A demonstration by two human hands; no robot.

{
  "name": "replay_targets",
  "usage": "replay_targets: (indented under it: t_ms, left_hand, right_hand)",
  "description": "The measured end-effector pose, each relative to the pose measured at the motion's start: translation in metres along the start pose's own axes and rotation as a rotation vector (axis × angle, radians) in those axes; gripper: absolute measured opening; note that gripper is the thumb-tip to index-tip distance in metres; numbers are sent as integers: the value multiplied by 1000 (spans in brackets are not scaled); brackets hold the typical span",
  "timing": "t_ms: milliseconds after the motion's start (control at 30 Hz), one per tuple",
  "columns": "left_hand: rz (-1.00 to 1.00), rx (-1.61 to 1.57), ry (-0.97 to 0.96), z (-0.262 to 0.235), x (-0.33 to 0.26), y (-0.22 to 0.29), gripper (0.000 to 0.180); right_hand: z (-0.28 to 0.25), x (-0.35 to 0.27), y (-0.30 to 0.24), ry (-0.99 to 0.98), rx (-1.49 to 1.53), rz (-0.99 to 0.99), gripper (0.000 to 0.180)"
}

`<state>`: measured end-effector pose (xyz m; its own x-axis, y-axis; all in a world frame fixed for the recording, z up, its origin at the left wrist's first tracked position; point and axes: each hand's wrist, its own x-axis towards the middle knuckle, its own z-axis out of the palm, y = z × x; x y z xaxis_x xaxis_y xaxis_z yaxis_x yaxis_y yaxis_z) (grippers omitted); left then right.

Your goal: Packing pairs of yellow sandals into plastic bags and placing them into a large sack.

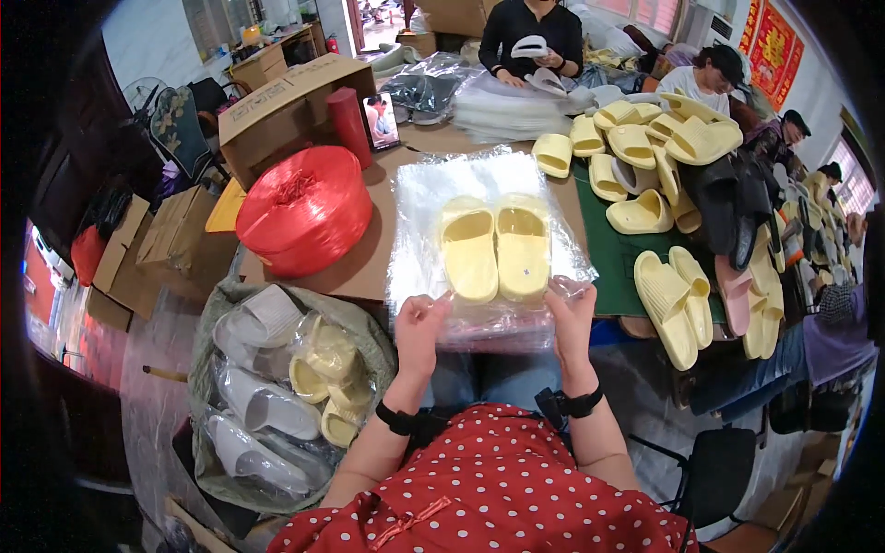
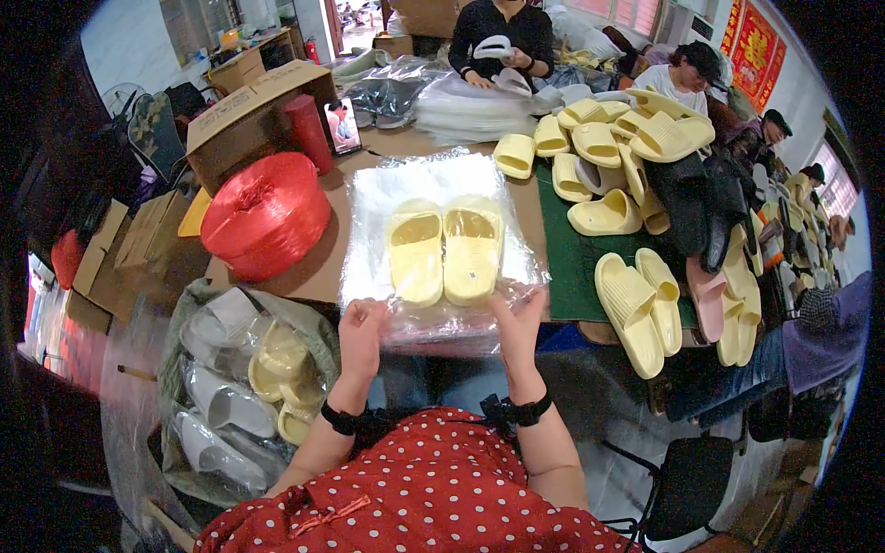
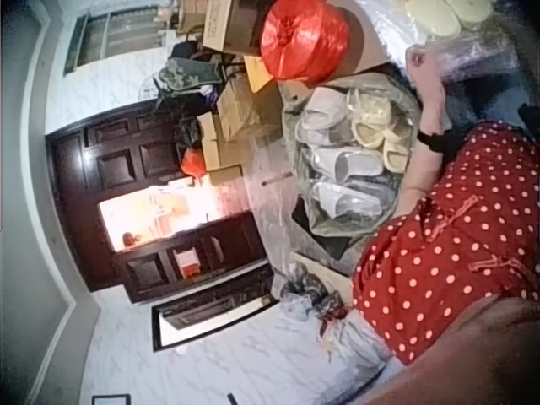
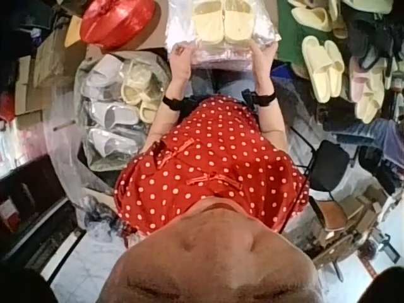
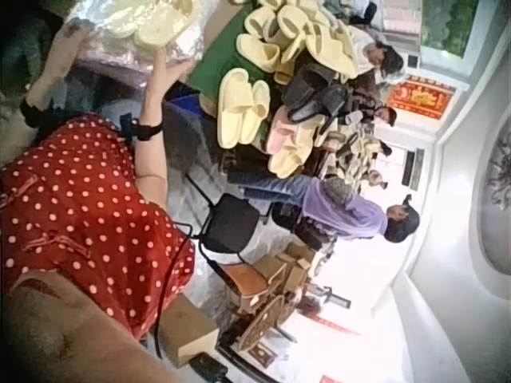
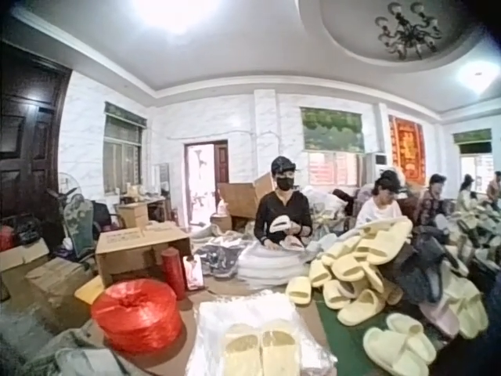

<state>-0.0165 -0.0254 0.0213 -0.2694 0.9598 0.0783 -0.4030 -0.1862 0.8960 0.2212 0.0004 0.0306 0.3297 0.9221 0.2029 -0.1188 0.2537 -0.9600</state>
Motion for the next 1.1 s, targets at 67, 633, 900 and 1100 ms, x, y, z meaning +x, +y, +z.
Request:
replay_targets:
  t_ms: [67,633,900,1100]
  left_hand:
    - [-142,-49,68,6,1,5,19]
    - [-158,56,-160,50,-34,29,27]
    - [-56,199,-410,43,-36,26,39]
    - [430,342,-531,12,-17,19,55]
  right_hand:
    - [8,-6,-12,14,115,96,51]
    - [38,-37,-53,-157,363,277,54]
    - [20,-27,-40,-164,389,443,38]
    - [17,-17,-53,-71,724,792,28]
